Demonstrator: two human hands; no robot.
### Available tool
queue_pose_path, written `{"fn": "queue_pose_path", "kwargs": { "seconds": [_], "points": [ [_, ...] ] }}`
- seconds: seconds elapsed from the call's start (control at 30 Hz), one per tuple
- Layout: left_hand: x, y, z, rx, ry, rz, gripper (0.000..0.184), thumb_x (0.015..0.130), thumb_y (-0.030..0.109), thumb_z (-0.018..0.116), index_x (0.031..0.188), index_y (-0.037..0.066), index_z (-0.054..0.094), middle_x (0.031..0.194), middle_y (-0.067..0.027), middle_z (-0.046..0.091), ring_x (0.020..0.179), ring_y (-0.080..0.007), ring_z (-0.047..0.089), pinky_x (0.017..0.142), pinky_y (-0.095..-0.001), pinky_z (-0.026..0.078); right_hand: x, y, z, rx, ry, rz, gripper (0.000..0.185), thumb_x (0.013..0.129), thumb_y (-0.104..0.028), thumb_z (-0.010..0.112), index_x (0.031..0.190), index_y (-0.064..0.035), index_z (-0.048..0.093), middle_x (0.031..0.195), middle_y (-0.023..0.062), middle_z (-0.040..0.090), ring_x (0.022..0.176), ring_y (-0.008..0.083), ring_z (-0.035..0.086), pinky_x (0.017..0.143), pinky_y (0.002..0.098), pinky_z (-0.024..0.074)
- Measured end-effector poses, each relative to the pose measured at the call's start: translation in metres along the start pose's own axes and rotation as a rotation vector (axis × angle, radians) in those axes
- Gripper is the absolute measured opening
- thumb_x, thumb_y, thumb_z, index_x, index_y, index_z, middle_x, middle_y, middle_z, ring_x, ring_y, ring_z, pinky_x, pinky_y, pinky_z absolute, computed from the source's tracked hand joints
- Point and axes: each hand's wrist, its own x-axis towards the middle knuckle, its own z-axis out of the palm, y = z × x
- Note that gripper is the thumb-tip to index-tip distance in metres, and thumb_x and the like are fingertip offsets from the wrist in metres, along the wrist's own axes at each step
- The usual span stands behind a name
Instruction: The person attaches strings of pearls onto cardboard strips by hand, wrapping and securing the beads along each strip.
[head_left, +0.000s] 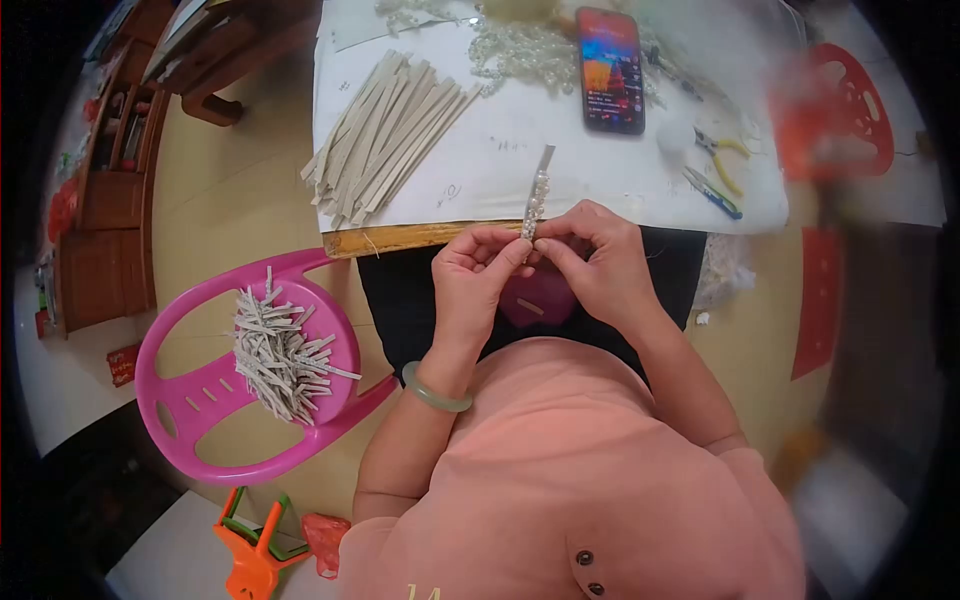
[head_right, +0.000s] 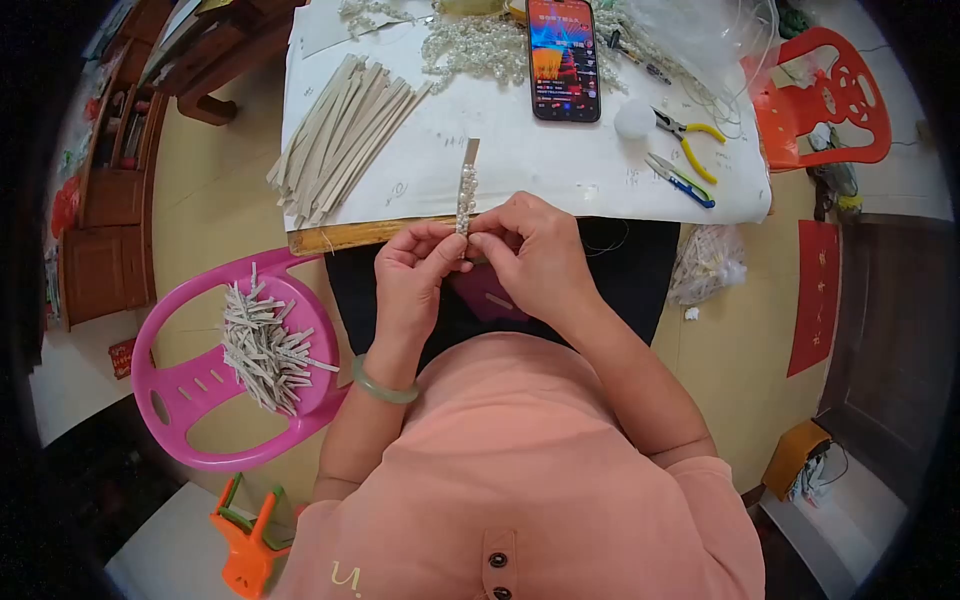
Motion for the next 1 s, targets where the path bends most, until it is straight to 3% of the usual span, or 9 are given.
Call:
{"fn": "queue_pose_path", "kwargs": {
  "seconds": [0.17, 0.4, 0.5, 0.57, 0.63, 0.67, 0.8, 0.93, 1.0],
  "points": [
    [0.001, 0.000, 0.001, 0.195, -0.010, 0.121, 0.011, 0.081, -0.003, 0.066, 0.091, -0.004, 0.062, 0.083, -0.0103, 0.067, 0.072, -0.0133, 0.064, 0.065, -0.0233, 0.053, -0.001, 0.015, 0.002, 0.052, 0.014, 0.029, 0.010, 0.074, -0.003, 0.070, 0.083, 0.0003, 0.068, 0.074, 0.0093, 0.062, 0.059, 0.0142, 0.058, 0.056, 0.0255, 0.0466],
    [-0.002, 0.002, 0.000, 0.358, -0.045, 0.133, 0.008, 0.080, -0.006, 0.066, 0.088, -0.004, 0.065, 0.079, -0.0080, 0.067, 0.068, -0.0116, 0.063, 0.063, -0.0217, 0.052, 0.003, 0.033, -0.003, 0.308, -0.165, 0.275, 0.008, 0.075, -0.003, 0.070, 0.081, 0.0023, 0.067, 0.078, 0.0055, 0.067, 0.067, 0.0078, 0.059, 0.062, 0.0231, 0.0481],
    [-0.002, 0.010, 0.007, 0.473, -0.025, 0.253, 0.009, 0.078, -0.004, 0.068, 0.087, -0.003, 0.066, 0.078, -0.0063, 0.067, 0.067, -0.0102, 0.063, 0.062, -0.0219, 0.052, 0.010, 0.029, -0.006, 0.279, -0.217, 0.239, 0.012, 0.078, -0.005, 0.069, 0.087, 0.0022, 0.066, 0.080, 0.0058, 0.067, 0.070, 0.0077, 0.059, 0.064, 0.0236, 0.0487],
    [0.007, 0.016, 0.010, 0.828, 0.063, 0.615, 0.011, 0.075, -0.004, 0.066, 0.084, 0.000, 0.066, 0.076, -0.0080, 0.067, 0.065, -0.0160, 0.064, 0.059, -0.0256, 0.050, 0.021, 0.025, -0.007, 0.248, -0.248, 0.205, 0.015, 0.080, -0.007, 0.067, 0.091, 0.0026, 0.066, 0.082, 0.0064, 0.067, 0.073, 0.0082, 0.060, 0.065, 0.0241, 0.0492],
    [0.022, 0.020, 0.012, 0.917, 0.062, 0.752, 0.013, 0.073, -0.004, 0.068, 0.085, 0.001, 0.065, 0.077, -0.0082, 0.067, 0.067, -0.0169, 0.064, 0.060, -0.0263, 0.050, 0.038, 0.017, -0.005, 0.602, -0.224, 0.226, 0.022, 0.085, -0.011, 0.064, 0.101, 0.0043, 0.062, 0.088, 0.0074, 0.067, 0.080, 0.0100, 0.062, 0.068, 0.0254, 0.0509],
    [0.028, 0.021, 0.012, 1.006, 0.061, 0.878, 0.016, 0.072, -0.004, 0.069, 0.086, 0.001, 0.065, 0.079, -0.0084, 0.067, 0.069, -0.0179, 0.064, 0.062, -0.0270, 0.051, 0.048, 0.011, -0.010, 0.486, -0.266, 0.309, 0.024, 0.088, -0.012, 0.060, 0.105, 0.0058, 0.060, 0.094, 0.0086, 0.066, 0.085, 0.0123, 0.063, 0.072, 0.0266, 0.0525],
    [0.038, 0.012, 0.007, 1.148, 0.095, 0.884, 0.016, 0.071, -0.004, 0.066, 0.085, 0.003, 0.063, 0.079, -0.0099, 0.064, 0.073, -0.0271, 0.061, 0.066, -0.0327, 0.049, 0.055, 0.031, 0.006, 0.491, -0.206, 0.294, 0.022, 0.088, -0.010, 0.060, 0.104, 0.0047, 0.061, 0.092, 0.0085, 0.066, 0.084, 0.0129, 0.064, 0.073, 0.0258, 0.0531],
    [0.041, -0.003, 0.005, 1.138, 0.120, 0.985, 0.015, 0.072, -0.004, 0.065, 0.085, 0.003, 0.063, 0.079, -0.0095, 0.064, 0.074, -0.0274, 0.061, 0.067, -0.0341, 0.050, 0.052, 0.037, 0.011, 0.480, -0.141, 0.288, 0.020, 0.085, -0.009, 0.061, 0.101, 0.0041, 0.061, 0.084, 0.0073, 0.066, 0.076, 0.0103, 0.063, 0.067, 0.0245, 0.0521],
    [0.045, -0.007, 0.002, 1.253, 0.098, 1.117, 0.015, 0.072, -0.005, 0.064, 0.085, 0.002, 0.063, 0.079, -0.0091, 0.063, 0.075, -0.0278, 0.061, 0.068, -0.0351, 0.050, 0.052, 0.041, 0.009, 0.285, -0.149, 0.295, 0.019, 0.081, -0.007, 0.063, 0.098, 0.0023, 0.062, 0.077, 0.0058, 0.065, 0.066, 0.0092, 0.060, 0.061, 0.0249, 0.0497]
  ]
}}
